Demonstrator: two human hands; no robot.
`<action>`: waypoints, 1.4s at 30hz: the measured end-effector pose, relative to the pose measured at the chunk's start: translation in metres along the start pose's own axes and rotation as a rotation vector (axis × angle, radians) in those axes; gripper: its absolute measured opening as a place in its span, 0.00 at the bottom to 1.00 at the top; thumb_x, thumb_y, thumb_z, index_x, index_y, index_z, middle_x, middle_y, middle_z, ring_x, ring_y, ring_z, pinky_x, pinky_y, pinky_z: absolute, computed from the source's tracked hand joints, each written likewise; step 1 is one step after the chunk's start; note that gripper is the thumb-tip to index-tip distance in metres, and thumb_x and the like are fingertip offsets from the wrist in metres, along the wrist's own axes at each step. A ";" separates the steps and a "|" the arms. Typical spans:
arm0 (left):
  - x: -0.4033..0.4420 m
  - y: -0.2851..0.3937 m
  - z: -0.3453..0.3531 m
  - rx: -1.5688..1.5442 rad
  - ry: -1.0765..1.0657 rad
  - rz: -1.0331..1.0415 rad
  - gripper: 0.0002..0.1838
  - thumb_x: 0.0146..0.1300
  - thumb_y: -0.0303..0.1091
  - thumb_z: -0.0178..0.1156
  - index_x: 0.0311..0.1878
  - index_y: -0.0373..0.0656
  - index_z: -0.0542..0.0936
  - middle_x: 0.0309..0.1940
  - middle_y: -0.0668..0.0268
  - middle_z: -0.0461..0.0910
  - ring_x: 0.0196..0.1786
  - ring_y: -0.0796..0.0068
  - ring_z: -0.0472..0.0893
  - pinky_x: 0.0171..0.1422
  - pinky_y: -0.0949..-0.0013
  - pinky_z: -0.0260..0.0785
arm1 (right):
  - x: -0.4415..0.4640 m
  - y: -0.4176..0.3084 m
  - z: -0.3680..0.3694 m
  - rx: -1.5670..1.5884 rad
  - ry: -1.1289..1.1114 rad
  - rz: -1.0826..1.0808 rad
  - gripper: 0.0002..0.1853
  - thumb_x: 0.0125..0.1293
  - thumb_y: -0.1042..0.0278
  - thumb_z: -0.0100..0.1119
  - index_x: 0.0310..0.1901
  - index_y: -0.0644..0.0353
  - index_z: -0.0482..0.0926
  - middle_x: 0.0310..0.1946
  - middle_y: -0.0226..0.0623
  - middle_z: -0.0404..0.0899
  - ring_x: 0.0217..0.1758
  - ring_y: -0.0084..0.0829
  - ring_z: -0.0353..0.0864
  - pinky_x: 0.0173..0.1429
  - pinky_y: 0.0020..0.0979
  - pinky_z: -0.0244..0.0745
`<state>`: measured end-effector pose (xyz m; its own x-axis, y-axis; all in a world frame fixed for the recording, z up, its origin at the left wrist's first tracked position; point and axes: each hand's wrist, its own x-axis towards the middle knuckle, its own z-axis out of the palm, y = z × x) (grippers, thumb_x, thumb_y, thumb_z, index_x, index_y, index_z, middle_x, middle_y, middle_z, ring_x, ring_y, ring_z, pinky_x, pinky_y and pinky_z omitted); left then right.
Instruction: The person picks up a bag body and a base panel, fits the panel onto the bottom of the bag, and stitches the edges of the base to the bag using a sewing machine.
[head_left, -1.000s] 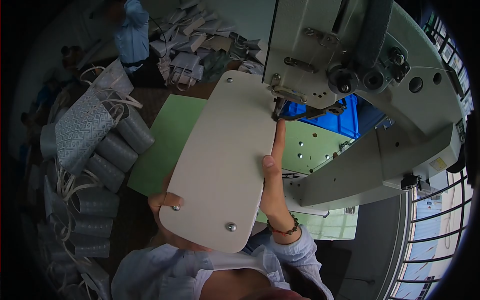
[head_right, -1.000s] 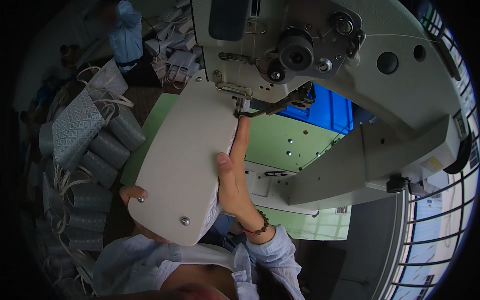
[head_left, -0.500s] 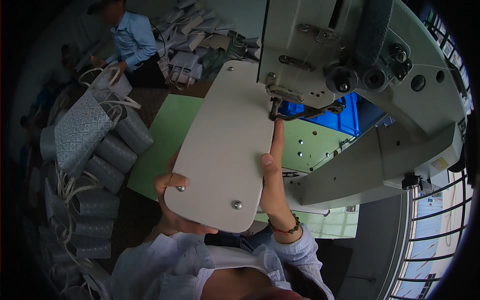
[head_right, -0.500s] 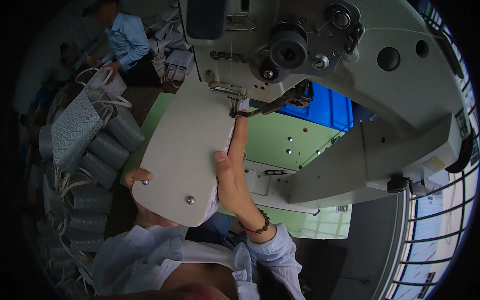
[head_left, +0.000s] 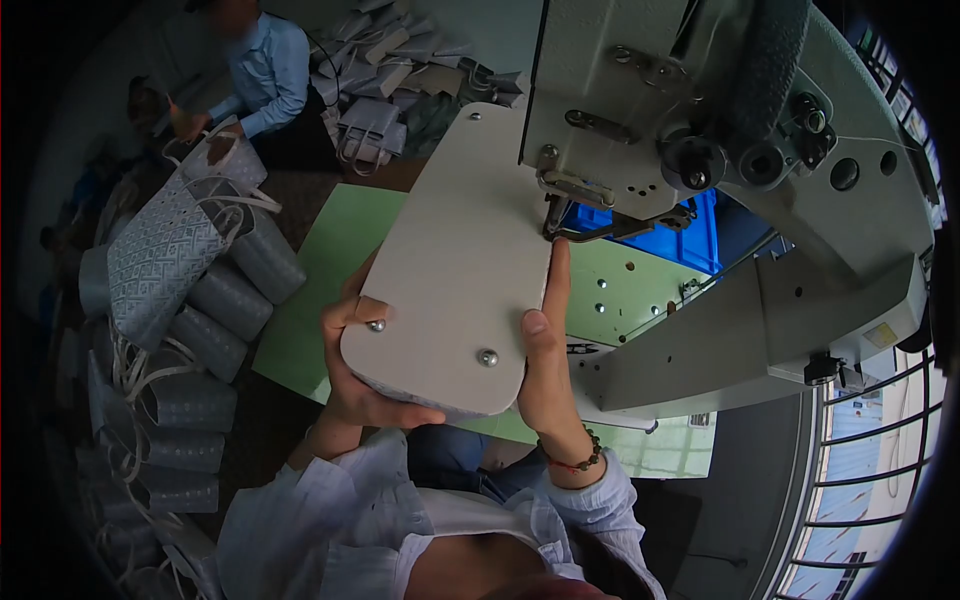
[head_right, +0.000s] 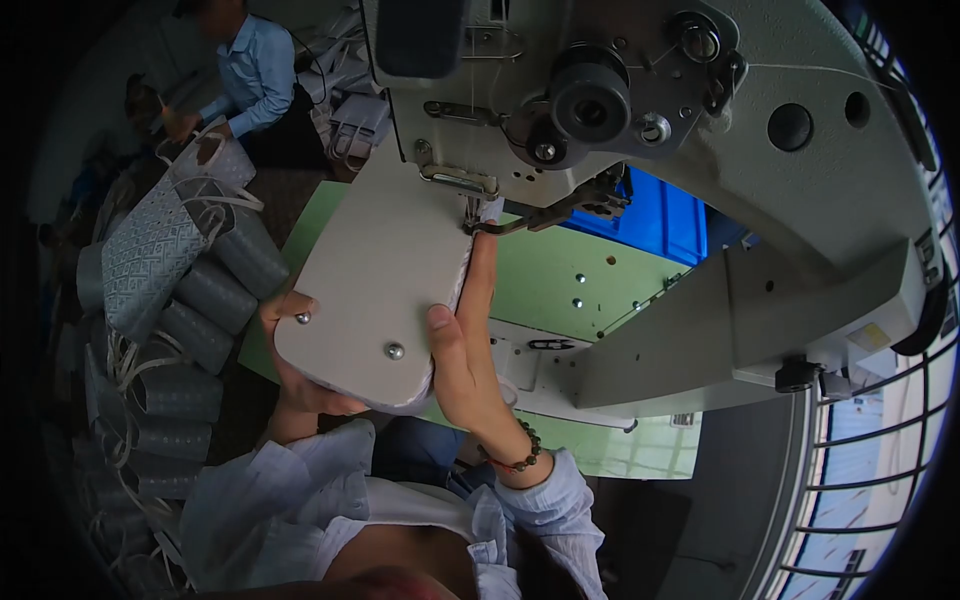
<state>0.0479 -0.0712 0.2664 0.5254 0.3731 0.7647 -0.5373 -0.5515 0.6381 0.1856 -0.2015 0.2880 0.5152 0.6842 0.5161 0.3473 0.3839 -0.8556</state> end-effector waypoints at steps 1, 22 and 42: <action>0.002 -0.002 0.000 -0.006 0.005 0.000 0.48 0.40 0.54 0.80 0.58 0.46 0.61 0.67 0.41 0.58 0.71 0.46 0.61 0.70 0.47 0.59 | 0.001 0.000 0.000 0.003 0.001 0.004 0.40 0.72 0.54 0.35 0.73 0.75 0.36 0.76 0.58 0.33 0.80 0.50 0.32 0.79 0.43 0.31; 0.037 -0.041 0.005 -0.116 -0.019 0.033 0.52 0.36 0.50 0.83 0.60 0.44 0.60 0.62 0.53 0.63 0.62 0.64 0.68 0.66 0.60 0.62 | 0.014 0.000 0.005 0.119 0.051 0.119 0.52 0.59 0.64 0.57 0.75 0.67 0.31 0.64 0.51 0.53 0.68 0.44 0.57 0.71 0.43 0.54; 0.060 -0.069 0.010 -0.133 -0.004 -0.019 0.48 0.36 0.41 0.84 0.58 0.44 0.63 0.56 0.63 0.65 0.59 0.70 0.69 0.64 0.66 0.64 | 0.042 0.018 0.008 0.100 0.211 -0.013 0.39 0.66 0.68 0.55 0.72 0.68 0.46 0.62 0.48 0.62 0.63 0.36 0.65 0.67 0.35 0.62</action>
<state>0.1237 -0.0179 0.2674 0.5387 0.3795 0.7522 -0.6097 -0.4407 0.6589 0.2074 -0.1610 0.2937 0.6673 0.5381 0.5150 0.2807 0.4588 -0.8430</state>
